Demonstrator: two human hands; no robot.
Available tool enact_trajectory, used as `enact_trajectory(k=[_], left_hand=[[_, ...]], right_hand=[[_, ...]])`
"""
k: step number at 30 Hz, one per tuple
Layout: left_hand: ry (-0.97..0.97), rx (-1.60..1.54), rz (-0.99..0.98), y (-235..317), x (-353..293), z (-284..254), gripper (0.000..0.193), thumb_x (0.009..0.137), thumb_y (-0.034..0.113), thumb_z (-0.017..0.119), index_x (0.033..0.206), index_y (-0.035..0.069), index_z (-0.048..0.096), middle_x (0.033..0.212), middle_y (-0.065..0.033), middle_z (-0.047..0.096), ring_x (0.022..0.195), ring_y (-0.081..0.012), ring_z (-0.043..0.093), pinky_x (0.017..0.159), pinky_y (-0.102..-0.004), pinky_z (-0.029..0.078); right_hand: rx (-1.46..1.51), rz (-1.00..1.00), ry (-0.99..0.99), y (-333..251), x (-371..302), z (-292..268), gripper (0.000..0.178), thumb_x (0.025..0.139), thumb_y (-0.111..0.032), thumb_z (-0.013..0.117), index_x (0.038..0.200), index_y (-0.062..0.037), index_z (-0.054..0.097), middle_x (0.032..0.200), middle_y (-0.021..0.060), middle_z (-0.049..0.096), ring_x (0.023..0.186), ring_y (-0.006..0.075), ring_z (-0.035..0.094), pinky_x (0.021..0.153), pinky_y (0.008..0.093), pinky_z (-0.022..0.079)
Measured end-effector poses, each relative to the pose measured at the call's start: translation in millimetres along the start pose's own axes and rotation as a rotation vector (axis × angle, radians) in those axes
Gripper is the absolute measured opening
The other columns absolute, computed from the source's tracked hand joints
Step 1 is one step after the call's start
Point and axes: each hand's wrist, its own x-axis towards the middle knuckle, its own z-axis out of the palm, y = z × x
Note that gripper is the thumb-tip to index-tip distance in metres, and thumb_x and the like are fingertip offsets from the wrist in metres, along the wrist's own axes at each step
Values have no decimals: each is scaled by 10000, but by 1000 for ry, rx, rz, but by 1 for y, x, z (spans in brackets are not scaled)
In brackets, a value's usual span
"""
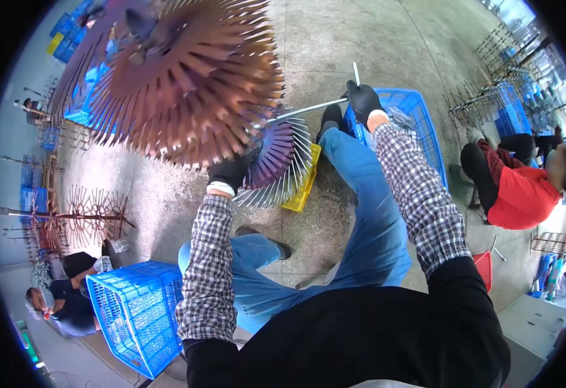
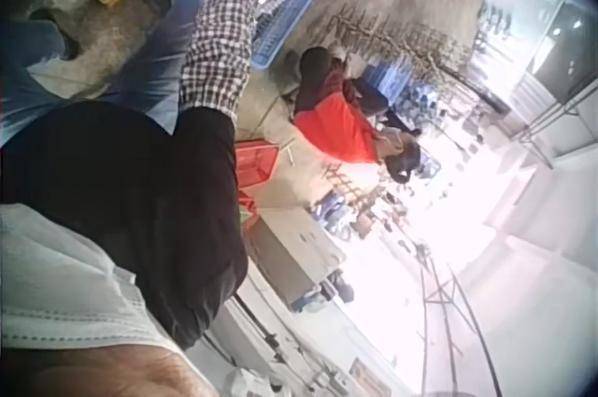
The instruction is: Manually assembling small metal plates or fins onto a central spindle fixture on a fabrication floor.
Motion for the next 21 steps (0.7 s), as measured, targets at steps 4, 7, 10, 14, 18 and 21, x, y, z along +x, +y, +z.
enact_trajectory(k=[4,7,10,14,18,21], left_hand=[[127,110,71,-8,1,34,713,924,749,491,1282,152,648,1082,-207,726,857,-376,705,731,-479,544],[127,91,70,-9,-5,41,736,924,769,468,1296,158,639,1093,-206,728,875,-376,709,728,-483,544],[22,-52,-25,-3,5,31,730,932,752,478,1319,151,625,1118,-194,730,902,-370,716,726,-484,546],[181,-48,-12,2,6,34,698,940,713,516,1331,144,616,1135,-176,733,923,-382,713,751,-475,546],[117,-197,-27,0,10,26,680,932,694,556,1310,134,634,1128,-166,737,922,-382,712,764,-463,546],[-15,-324,-66,-11,-1,7,671,921,687,582,1284,127,655,1115,-162,741,915,-377,711,769,-455,545]], right_hand=[[-88,44,-169,-10,11,-18,511,985,-462,495,866,-32,743,720,113,663,588,295,590,601,387,484],[-135,125,-279,-27,5,-30,507,982,-449,488,859,-30,747,740,116,680,586,294,582,606,385,485],[-175,277,-435,-52,5,-44,500,981,-429,479,854,-30,754,756,105,693,562,259,549,599,374,475],[-122,191,-560,-57,9,-54,457,974,-395,503,864,-27,751,739,80,679,534,215,498,555,367,440],[219,380,-560,-41,2,-48,396,976,-387,571,854,-44,728,647,19,575,497,155,422,490,349,373],[596,449,-537,-45,-24,-48,372,977,-409,624,832,-71,683,587,-5,466,475,144,399,469,337,352]])
